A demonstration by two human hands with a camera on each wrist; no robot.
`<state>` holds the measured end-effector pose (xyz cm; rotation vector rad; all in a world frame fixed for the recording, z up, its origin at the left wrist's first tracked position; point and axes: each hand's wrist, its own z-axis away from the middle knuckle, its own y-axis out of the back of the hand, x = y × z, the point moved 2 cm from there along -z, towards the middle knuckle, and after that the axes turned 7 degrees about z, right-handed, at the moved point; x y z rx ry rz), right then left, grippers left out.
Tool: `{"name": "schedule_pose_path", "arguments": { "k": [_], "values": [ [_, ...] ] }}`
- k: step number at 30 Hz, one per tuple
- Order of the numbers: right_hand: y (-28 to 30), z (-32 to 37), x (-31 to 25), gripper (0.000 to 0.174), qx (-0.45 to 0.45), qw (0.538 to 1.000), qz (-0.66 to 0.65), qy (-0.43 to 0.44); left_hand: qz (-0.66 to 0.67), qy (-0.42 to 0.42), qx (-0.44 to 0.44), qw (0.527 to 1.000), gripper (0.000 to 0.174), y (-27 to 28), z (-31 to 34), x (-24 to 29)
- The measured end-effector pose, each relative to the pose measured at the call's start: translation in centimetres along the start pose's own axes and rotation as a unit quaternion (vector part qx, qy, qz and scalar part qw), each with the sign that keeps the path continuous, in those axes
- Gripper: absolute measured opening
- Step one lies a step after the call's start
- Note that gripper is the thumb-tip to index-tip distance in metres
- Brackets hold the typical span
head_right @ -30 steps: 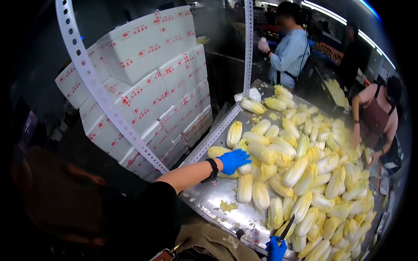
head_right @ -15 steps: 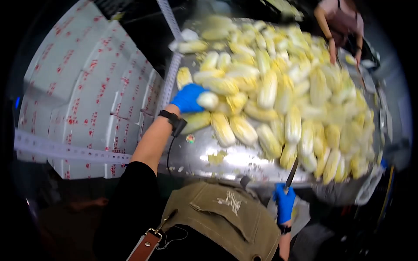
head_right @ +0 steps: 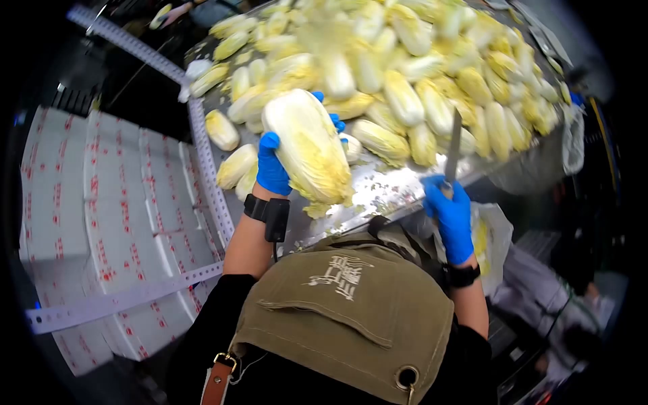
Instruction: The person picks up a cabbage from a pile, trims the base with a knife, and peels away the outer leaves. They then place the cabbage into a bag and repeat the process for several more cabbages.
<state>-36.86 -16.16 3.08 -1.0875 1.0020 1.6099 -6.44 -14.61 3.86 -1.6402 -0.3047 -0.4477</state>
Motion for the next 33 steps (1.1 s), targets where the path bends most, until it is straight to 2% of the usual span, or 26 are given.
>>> {"name": "schedule_pose_path", "arguments": {
  "k": [1,5,8,9,11,13,14,15,16,17,19,20,23,24,27,28,29,31,33],
  "values": [
    [-0.3,-0.2,-0.7,0.021,0.007,1.0,-0.017,0.007,-0.017,0.029,-0.015,0.999,0.104,-0.6,-0.6,-1.6],
    [-0.7,-0.3,-2.9,0.03,-0.032,0.997,-0.053,0.055,-0.025,0.056,-0.008,0.998,0.101,-3.0,-2.0,-6.7],
    [-0.3,0.8,-2.1,0.039,-0.022,0.988,-0.088,0.121,0.015,0.086,0.028,0.996,0.078,-4.0,-2.6,-9.8],
    [0.4,1.0,-1.3,0.042,-0.034,0.987,-0.103,0.12,0.029,0.104,0.05,0.993,0.071,-4.3,-2.5,-11.2],
    [1.2,2.5,-0.9,0.046,-0.053,0.977,-0.197,0.065,-0.027,0.163,0.052,0.985,0.067,-4.5,-2.8,-14.0],
    [3.5,3.1,1.2,0.055,-0.013,0.989,-0.096,0.115,0.06,0.187,-0.002,0.98,0.071,-6.4,-3.1,-15.9],
    [5.1,3.5,1.8,0.056,-0.019,0.982,-0.154,0.104,0.144,0.225,-0.061,0.962,0.075,-8.3,-3.4,-16.4],
    [6.3,4.5,2.0,0.057,-0.029,0.973,-0.212,0.085,0.144,0.22,-0.073,0.962,0.077,-10.0,-3.3,-17.3],
    [7.8,5.2,2.9,0.057,-0.03,0.978,-0.184,0.092,0.036,0.219,-0.095,0.97,0.079,-11.1,-3.2,-18.4],
    [8.9,5.6,3.1,0.057,-0.046,0.969,-0.226,0.09,-0.073,0.213,-0.113,0.968,0.081,-11.9,-3.1,-19.4],
    [10.3,7.3,4.1,0.056,-0.083,0.942,-0.319,0.066,-0.133,0.251,-0.168,0.944,0.083,-11.2,-3.4,-22.6],
    [11.3,7.9,4.9,0.054,-0.082,0.948,-0.303,0.05,-0.12,0.271,-0.148,0.944,0.087,-11.2,-2.9,-24.1],
    [14.7,9.6,6.5,0.051,-0.025,0.981,-0.174,0.087,-0.141,0.25,-0.09,0.954,0.091,-13.6,-1.8,-27.4],
    [16.0,10.0,6.8,0.052,-0.015,0.976,-0.195,0.096,-0.142,0.257,-0.131,0.947,0.092,-14.3,-2.3,-29.2],
    [19.8,11.5,8.2,0.054,0.018,0.96,-0.257,0.112,-0.229,0.138,-0.01,0.964,0.075,-15.4,-1.9,-33.3],
    [20.6,12.0,8.9,0.056,0.036,0.969,-0.222,0.104,-0.292,0.125,-0.01,0.948,0.073,-15.3,-1.9,-34.8],
    [21.7,12.5,10.2,0.057,0.047,0.965,-0.242,0.089,-0.335,0.119,-0.028,0.934,0.074,-15.8,-1.8,-36.0],
    [23.8,13.2,12.6,0.059,0.065,0.955,-0.282,0.059,-0.205,0.207,-0.079,0.953,0.076,-15.1,-2.5,-37.6],
    [25.3,14.2,13.4,0.059,0.054,0.959,-0.278,0.034,-0.215,0.274,-0.089,0.933,0.074,-15.9,-2.7,-38.7]
  ]
}}
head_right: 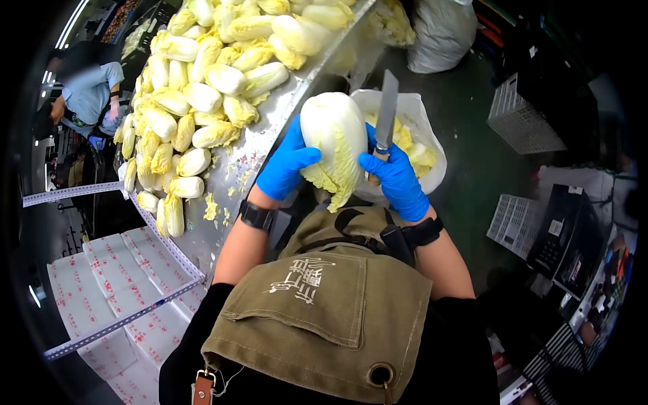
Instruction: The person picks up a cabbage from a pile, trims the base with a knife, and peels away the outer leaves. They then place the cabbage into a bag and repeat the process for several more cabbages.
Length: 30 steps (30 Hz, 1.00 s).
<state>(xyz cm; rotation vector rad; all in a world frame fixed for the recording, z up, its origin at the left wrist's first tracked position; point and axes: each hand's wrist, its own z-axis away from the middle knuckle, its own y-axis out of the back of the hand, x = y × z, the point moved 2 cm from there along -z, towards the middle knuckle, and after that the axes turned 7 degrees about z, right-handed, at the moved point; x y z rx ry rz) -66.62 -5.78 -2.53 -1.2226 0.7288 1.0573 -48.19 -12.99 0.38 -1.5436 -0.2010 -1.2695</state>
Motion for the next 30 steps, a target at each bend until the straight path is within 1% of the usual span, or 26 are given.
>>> {"name": "schedule_pose_path", "arguments": {
  "k": [1,2,3,4,6,7,8,9,10,12,13,14,16,22,25,28,30],
  "values": [
    [0.8,0.2,0.3,0.058,0.001,0.999,0.028,-0.025,-0.008,0.027,-0.011,1.0,0.073,-0.6,-0.6,-0.4],
    [1.3,0.3,0.4,0.057,0.009,0.999,0.037,-0.025,-0.015,0.055,-0.022,0.998,0.072,-1.2,-0.9,-0.7],
    [1.7,0.4,0.5,0.055,0.016,0.998,0.047,-0.024,0.025,0.1,-0.008,0.995,0.07,-1.6,-1.4,-0.6],
    [2.2,0.5,0.5,0.053,0.023,0.998,0.056,-0.024,0.003,0.09,-0.002,0.996,0.071,-1.8,-2.0,-0.6],
    [3.0,1.1,1.0,0.051,0.068,0.992,0.103,0.028,-0.037,0.079,0.01,0.996,0.072,-2.1,-2.5,-1.2],
    [3.1,1.3,0.0,0.047,0.098,0.994,0.03,0.047,-0.064,0.086,0.007,0.994,0.073,-2.0,-2.9,-1.4],
    [4.0,1.9,-0.8,0.037,0.172,0.981,0.076,0.04,-0.091,0.092,0.002,0.992,0.073,-1.9,-3.3,-1.4],
    [5.0,2.5,-1.7,0.028,0.194,0.95,0.244,0.018,-0.118,0.098,-0.005,0.988,0.074,-1.8,-3.8,-1.5],
    [5.5,3.2,-2.5,0.02,0.209,0.891,0.404,-0.01,-0.136,0.096,-0.018,0.986,0.074,-1.2,-4.2,-2.0],
    [4.4,4.0,-4.6,0.016,0.187,0.815,0.547,0.053,-0.171,0.09,-0.045,0.98,0.074,-0.1,-5.2,-3.2],
    [3.9,4.1,-5.1,0.016,0.171,0.766,0.614,0.083,-0.17,0.092,-0.096,0.977,0.072,-0.3,-5.8,-3.1],
    [3.8,4.1,-5.1,0.016,0.16,0.751,0.635,0.081,-0.167,0.112,-0.103,0.974,0.066,0.0,-5.9,-3.4],
    [3.6,4.0,-4.9,0.017,0.135,0.723,0.674,0.073,-0.195,0.16,-0.114,0.961,0.059,0.5,-6.3,-3.6],
    [2.8,3.4,-4.5,0.015,0.142,0.703,0.697,0.011,-0.216,0.198,-0.162,0.942,0.054,1.1,-7.8,-3.4],
    [2.3,3.2,-4.8,0.012,0.127,0.699,0.703,-0.014,-0.257,0.19,-0.203,0.926,0.052,0.8,-8.4,-3.4],
    [2.2,3.1,-4.4,0.01,0.144,0.706,0.692,-0.027,-0.219,0.209,-0.212,0.929,0.051,1.3,-8.8,-4.0],
    [2.1,2.9,-4.2,0.009,0.152,0.705,0.692,-0.027,-0.247,0.205,-0.232,0.918,0.051,1.3,-9.1,-4.1]
  ]
}}
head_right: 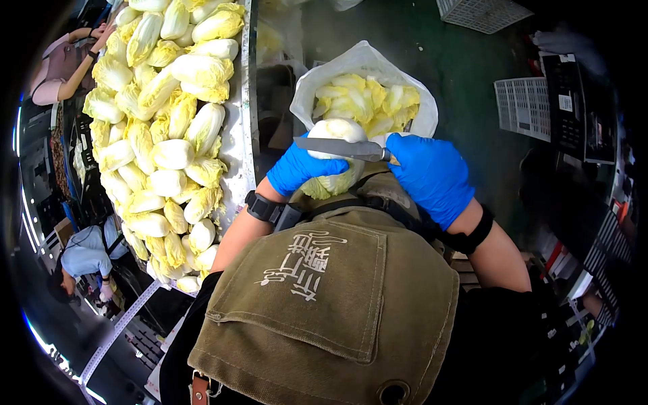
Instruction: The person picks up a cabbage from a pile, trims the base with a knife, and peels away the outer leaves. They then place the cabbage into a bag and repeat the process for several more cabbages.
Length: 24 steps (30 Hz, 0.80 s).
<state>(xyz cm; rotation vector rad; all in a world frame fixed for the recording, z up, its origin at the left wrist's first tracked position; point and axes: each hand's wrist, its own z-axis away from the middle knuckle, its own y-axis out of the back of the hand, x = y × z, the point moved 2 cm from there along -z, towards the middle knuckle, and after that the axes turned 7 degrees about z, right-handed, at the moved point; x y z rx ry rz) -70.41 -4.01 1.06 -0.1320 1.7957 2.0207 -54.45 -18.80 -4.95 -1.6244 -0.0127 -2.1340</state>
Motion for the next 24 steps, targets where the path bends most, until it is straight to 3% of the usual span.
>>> {"name": "schedule_pose_path", "arguments": {
  "k": [4,7,10,11,12,14,17,18,20,22,24],
  "values": [
    [-0.3,-0.4,0.1,0.008,-0.007,1.0,-0.002,-0.002,0.01,0.015,-0.01,1.0,0.05,0.1,0.0,-0.3],
    [-0.9,-0.4,1.0,0.008,-0.033,0.999,0.003,0.004,0.091,0.043,-0.02,0.995,0.049,-0.4,0.2,0.6],
    [-1.9,-0.2,2.5,0.009,-0.022,1.0,0.015,0.015,0.054,0.08,-0.039,0.995,0.051,-0.5,-0.2,1.0],
    [-2.1,-0.4,3.5,0.012,-0.038,0.999,0.021,-0.027,-0.01,0.119,-0.073,0.99,0.061,-0.1,0.3,1.1],
    [-3.0,-0.1,6.2,0.015,-0.048,0.996,-0.027,-0.075,0.02,0.028,-0.134,0.99,0.063,-0.9,0.4,0.6],
    [-5.0,0.9,9.6,0.018,-0.103,0.989,0.022,-0.107,-0.035,0.054,-0.08,0.995,0.066,-0.4,0.6,0.2],
    [-5.2,0.8,10.3,0.018,-0.112,0.982,0.018,-0.152,0.065,0.061,-0.067,0.994,0.072,-0.1,-0.1,-0.1],
    [-5.2,0.7,10.2,0.019,-0.107,0.972,-0.092,-0.187,0.071,0.059,-0.06,0.994,0.073,0.0,-0.4,-0.1],
    [-5.3,-0.1,8.5,0.024,-0.093,0.916,-0.305,-0.245,0.084,0.053,-0.044,0.994,0.074,0.3,-0.8,-0.2],
    [-3.0,-1.7,4.8,0.044,-0.137,0.779,-0.557,-0.254,0.079,0.064,-0.001,0.995,0.072,0.7,-1.1,-0.9],
    [-4.4,-2.9,1.5,0.058,-0.018,0.722,-0.684,-0.104,0.094,0.065,0.042,0.992,0.07,0.7,-1.5,-1.0]
  ]
}}
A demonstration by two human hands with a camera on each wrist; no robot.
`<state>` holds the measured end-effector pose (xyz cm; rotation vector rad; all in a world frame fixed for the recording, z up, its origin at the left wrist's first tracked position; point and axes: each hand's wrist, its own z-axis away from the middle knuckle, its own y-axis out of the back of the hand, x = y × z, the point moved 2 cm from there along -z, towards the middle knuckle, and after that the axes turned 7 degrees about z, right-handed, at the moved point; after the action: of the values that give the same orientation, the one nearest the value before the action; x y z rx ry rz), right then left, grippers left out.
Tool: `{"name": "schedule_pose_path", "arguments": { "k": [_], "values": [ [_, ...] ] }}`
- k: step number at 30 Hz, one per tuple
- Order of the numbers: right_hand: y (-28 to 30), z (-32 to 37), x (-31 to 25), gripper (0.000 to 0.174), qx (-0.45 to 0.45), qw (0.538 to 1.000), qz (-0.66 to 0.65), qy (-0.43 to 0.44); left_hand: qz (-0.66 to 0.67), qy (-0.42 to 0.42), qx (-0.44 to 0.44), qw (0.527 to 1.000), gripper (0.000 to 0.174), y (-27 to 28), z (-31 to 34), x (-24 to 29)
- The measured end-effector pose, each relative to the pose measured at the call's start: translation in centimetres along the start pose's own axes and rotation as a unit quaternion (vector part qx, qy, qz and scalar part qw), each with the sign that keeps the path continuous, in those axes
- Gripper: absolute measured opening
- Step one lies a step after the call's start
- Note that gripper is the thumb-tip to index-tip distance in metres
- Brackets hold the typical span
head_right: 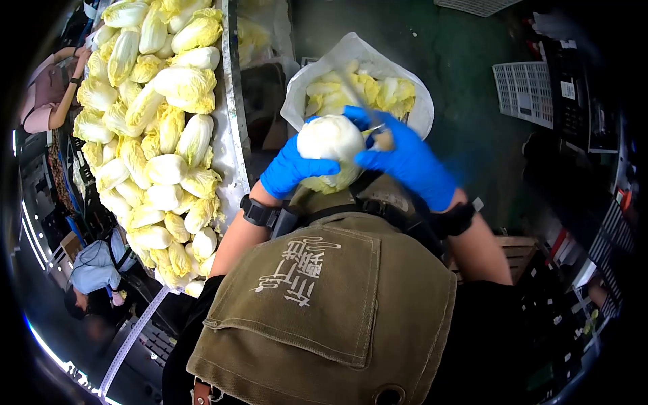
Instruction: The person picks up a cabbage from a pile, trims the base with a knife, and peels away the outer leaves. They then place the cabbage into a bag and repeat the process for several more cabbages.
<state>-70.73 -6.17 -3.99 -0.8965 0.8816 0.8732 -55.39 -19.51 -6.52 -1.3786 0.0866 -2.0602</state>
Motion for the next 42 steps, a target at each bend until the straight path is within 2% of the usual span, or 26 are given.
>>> {"name": "schedule_pose_path", "arguments": {
  "k": [1,2,3,7,10,12,13,15,17,19,21,24,25,28,30,32,33,36,38,40,41,42],
  "values": [
    [-0.7,-0.6,0.8,0.065,0.002,0.999,0.04,0.007,0.019,-0.003,0.018,1.0,0.068,-0.4,-0.2,0.0],
    [-0.8,-1.0,1.3,0.064,0.047,0.997,0.067,-0.002,0.039,-0.006,0.037,0.999,0.066,-0.5,-0.4,0.0],
    [-0.6,-1.0,1.3,0.06,0.071,0.996,0.054,-0.024,0.059,0.0,0.026,0.998,0.059,-0.4,-0.6,-0.2],
    [1.4,-0.7,3.4,0.045,0.148,0.977,0.034,-0.152,0.21,0.033,0.079,0.974,0.053,0.6,-0.3,-2.1],
    [3.5,-1.4,4.1,0.037,0.202,0.968,0.034,-0.141,0.296,0.008,0.129,0.946,0.051,2.1,-0.5,-3.9],
    [5.0,-2.6,4.0,0.035,0.218,0.964,0.105,-0.106,0.314,-0.001,0.12,0.942,0.052,2.4,-0.5,-2.7],
    [6.0,-3.1,4.5,0.033,0.183,0.961,0.173,-0.111,0.302,-0.009,0.116,0.946,0.052,2.5,-0.4,-2.2],
    [5.9,-4.1,5.2,0.037,0.174,0.954,0.241,0.034,0.277,-0.022,0.105,0.955,0.053,2.2,0.0,-1.0],
    [5.7,-4.3,4.9,0.053,0.137,0.962,0.229,0.061,0.256,-0.029,0.092,0.962,0.054,1.6,0.3,0.4],
    [2.8,-3.8,1.7,0.054,0.074,0.995,0.067,-0.019,0.25,-0.037,0.07,0.965,0.054,1.2,-0.2,0.3],
    [1.9,-3.9,2.2,0.056,0.045,0.996,0.01,-0.079,0.216,-0.057,0.049,0.974,0.057,0.4,-1.1,0.6],
    [0.2,-3.9,1.0,0.053,0.075,0.995,0.068,-0.004,0.24,-0.082,0.032,0.967,0.059,0.1,-2.2,0.1],
    [1.6,-4.3,2.5,0.048,0.061,0.997,0.014,-0.05,0.28,-0.067,0.021,0.957,0.06,0.5,-2.4,-0.4],
    [2.6,-4.7,2.7,0.045,0.107,0.993,-0.04,0.003,0.354,-0.053,0.005,0.934,0.058,0.3,-1.6,-0.4],
    [4.6,-4.6,3.6,0.048,0.164,0.981,0.084,-0.054,0.315,-0.073,0.033,0.946,0.057,0.6,-1.9,-0.5],
    [4.4,-4.6,3.5,0.05,0.203,0.959,0.151,0.127,0.267,-0.094,0.061,0.957,0.056,0.7,-2.1,-0.2],
    [4.0,-4.0,2.7,0.055,0.202,0.946,0.216,0.13,0.239,-0.107,0.074,0.962,0.056,0.4,-2.3,0.2],
    [1.0,-3.6,1.6,0.06,0.111,0.979,0.123,0.117,0.22,-0.112,0.089,0.965,0.055,-0.4,-2.9,0.4],
    [0.3,-3.8,1.7,0.064,0.112,0.986,0.113,0.051,0.228,-0.115,0.086,0.963,0.053,-1.1,-3.0,0.5],
    [1.5,-4.1,2.0,0.062,0.087,0.996,0.016,0.018,0.333,-0.091,0.055,0.937,0.054,-0.8,-2.7,0.6],
    [1.8,-4.3,2.6,0.056,0.049,0.995,-0.085,0.028,0.394,-0.051,-0.007,0.918,0.054,0.5,-3.0,-0.2],
    [2.3,-3.8,2.3,0.053,0.028,0.995,-0.089,-0.041,0.331,-0.063,-0.02,0.941,0.056,0.4,-2.8,0.5]
  ]
}}
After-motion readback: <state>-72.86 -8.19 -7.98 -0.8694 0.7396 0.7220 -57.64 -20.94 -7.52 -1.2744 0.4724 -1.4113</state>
